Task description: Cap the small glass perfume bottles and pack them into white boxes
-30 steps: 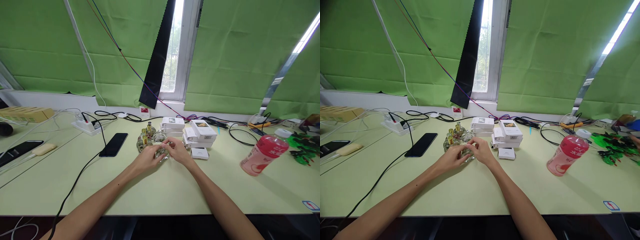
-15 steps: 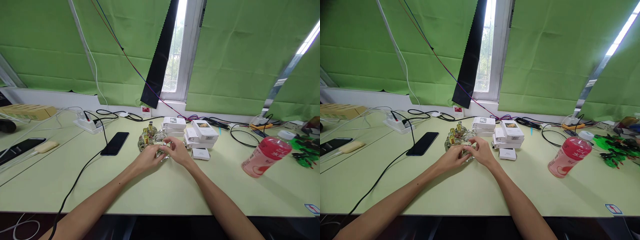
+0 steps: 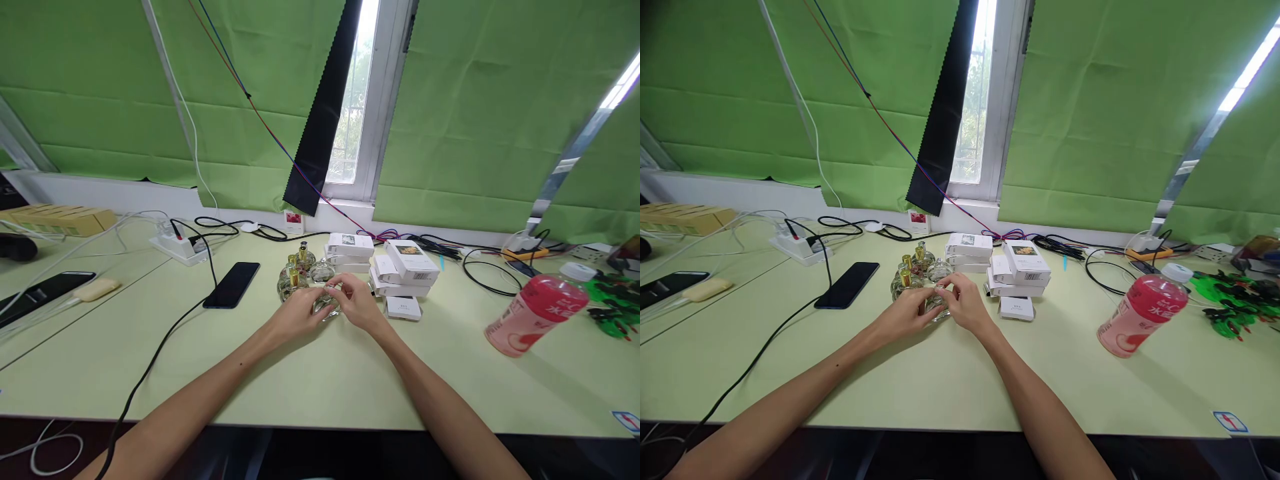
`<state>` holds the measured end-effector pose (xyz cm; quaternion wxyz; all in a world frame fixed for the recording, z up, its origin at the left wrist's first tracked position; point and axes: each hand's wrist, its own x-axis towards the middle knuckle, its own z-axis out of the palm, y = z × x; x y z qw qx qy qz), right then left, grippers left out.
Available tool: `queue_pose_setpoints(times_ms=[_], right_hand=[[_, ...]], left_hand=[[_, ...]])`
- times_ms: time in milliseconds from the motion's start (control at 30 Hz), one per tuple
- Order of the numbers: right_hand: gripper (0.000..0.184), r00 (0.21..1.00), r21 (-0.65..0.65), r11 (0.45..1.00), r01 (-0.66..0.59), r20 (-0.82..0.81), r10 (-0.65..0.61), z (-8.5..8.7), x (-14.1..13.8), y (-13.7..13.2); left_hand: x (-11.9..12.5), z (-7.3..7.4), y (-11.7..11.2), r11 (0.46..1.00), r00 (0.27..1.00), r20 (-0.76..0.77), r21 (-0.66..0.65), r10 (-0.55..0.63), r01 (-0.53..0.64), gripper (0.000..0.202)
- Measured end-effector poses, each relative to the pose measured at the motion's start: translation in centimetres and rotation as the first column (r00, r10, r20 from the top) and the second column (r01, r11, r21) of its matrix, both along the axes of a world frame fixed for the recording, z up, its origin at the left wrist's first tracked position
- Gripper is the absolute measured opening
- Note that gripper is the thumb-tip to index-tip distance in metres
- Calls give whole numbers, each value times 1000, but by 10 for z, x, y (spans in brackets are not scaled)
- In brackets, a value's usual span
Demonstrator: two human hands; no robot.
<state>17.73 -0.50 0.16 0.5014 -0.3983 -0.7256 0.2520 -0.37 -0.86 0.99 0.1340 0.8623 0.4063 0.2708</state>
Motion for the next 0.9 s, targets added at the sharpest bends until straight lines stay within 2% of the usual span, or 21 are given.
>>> queue_pose_setpoints(times_ms=[233,400,733,900], right_hand=[[25,994,-99,994,-43,-105,32,-2,0,3],[31,993,-135,990,-35,-113,20,-1,-2,4],[27,993,-171,985,-4,-118,-17,4,-5,2],[25,994,-133,991,32,-101,-46,3,-6,1]], left_hand=[[0,-1,1,1000,1000,3,17,0,0,27],[-1,-4,2,1000,999,40,14,-14,13,26],[-1,-6,4,1000,1000,24,17,10,-10,25],[-1,-5,3,1000,1000,24,1,8,-8,25]])
